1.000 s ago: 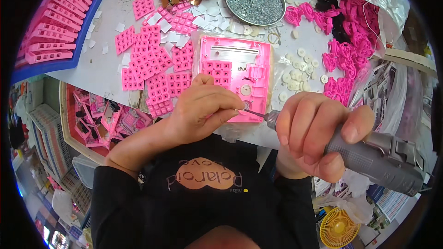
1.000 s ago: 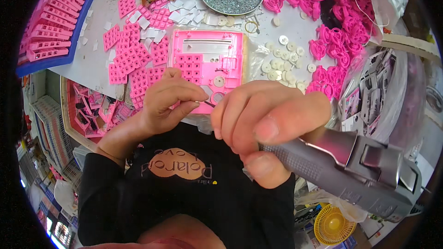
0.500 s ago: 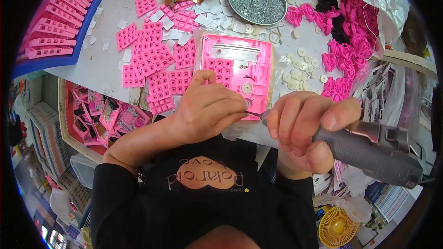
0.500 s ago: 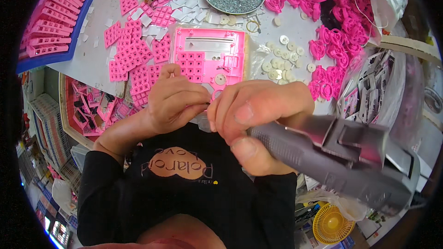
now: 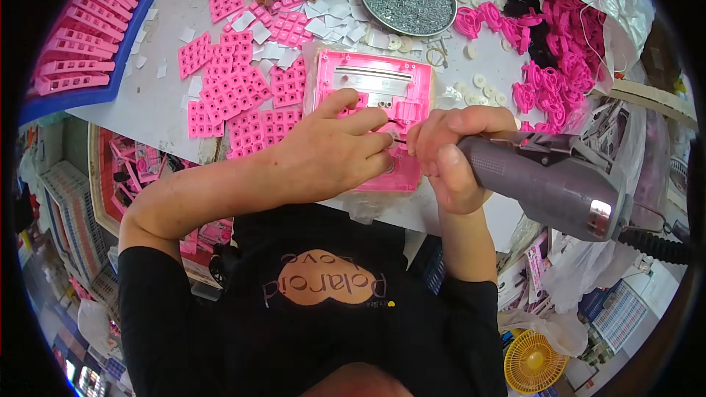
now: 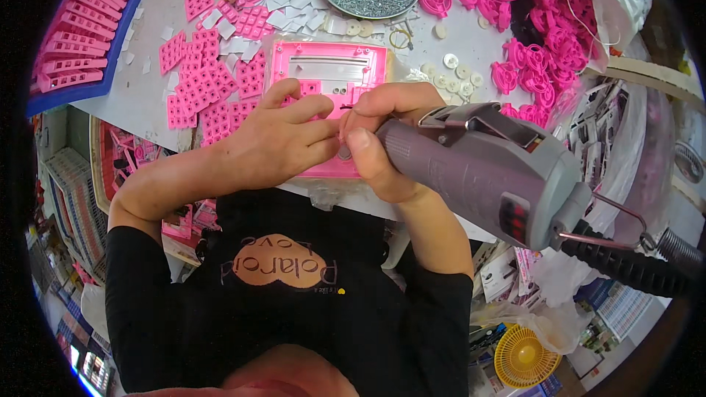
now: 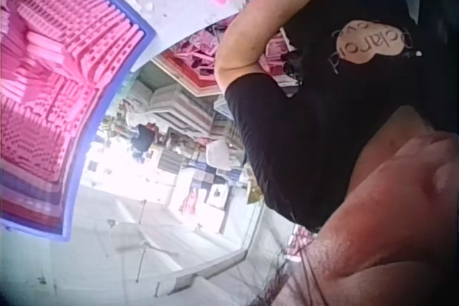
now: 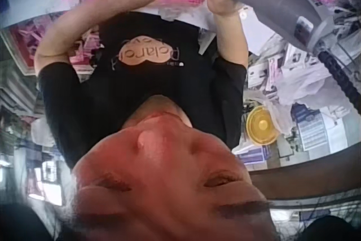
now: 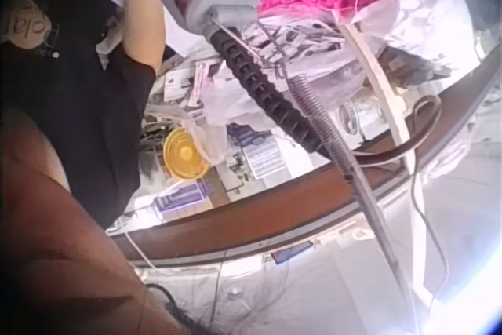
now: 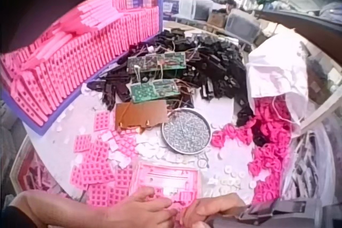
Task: Assembling a pink toy bank by installing internal electronic components, plastic buttons, and a decorative front cover using an electric screwdriver.
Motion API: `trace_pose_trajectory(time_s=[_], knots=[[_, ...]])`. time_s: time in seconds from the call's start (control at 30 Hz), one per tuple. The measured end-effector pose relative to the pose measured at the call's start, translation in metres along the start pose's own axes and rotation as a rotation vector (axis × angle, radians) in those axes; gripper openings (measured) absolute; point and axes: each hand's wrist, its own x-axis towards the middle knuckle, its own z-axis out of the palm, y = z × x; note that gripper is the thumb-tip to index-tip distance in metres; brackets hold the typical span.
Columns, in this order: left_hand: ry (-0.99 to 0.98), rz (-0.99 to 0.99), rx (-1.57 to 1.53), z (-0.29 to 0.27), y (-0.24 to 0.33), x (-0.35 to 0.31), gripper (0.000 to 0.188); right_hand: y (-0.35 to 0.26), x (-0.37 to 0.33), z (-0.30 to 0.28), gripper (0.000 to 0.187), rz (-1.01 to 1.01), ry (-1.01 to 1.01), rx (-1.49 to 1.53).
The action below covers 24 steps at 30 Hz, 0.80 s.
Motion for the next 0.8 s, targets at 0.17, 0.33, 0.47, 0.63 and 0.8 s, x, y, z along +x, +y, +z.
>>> trace_pose_trajectory(time_s=[0.17, 0.33, 0.47, 0.63, 0.8], knots=[[-0.047, -0.008, 0.046, -0.002, 0.003, -0.001, 0.012, 0.008, -0.003, -0.003, 0.027, 0.005, -0.043, -0.103], [-0.059, -0.033, -0.017, -0.002, 0.001, 0.003, 0.011, -0.003, 0.002, -0.002, 0.029, -0.011, -0.048, -0.079], [0.042, -0.114, -0.123, 0.001, -0.001, 0.002, 0.014, -0.014, 0.006, 0.001, 0.030, -0.085, -0.057, 0.131], [0.280, -0.101, -0.293, 0.000, -0.001, 0.008, 0.023, -0.038, 0.008, 0.005, 0.032, -0.048, -0.062, 0.178], [0.272, -0.055, -0.374, 0.004, -0.001, 0.005, 0.020, -0.050, 0.009, 0.006, 0.033, -0.044, -0.110, 0.246]])
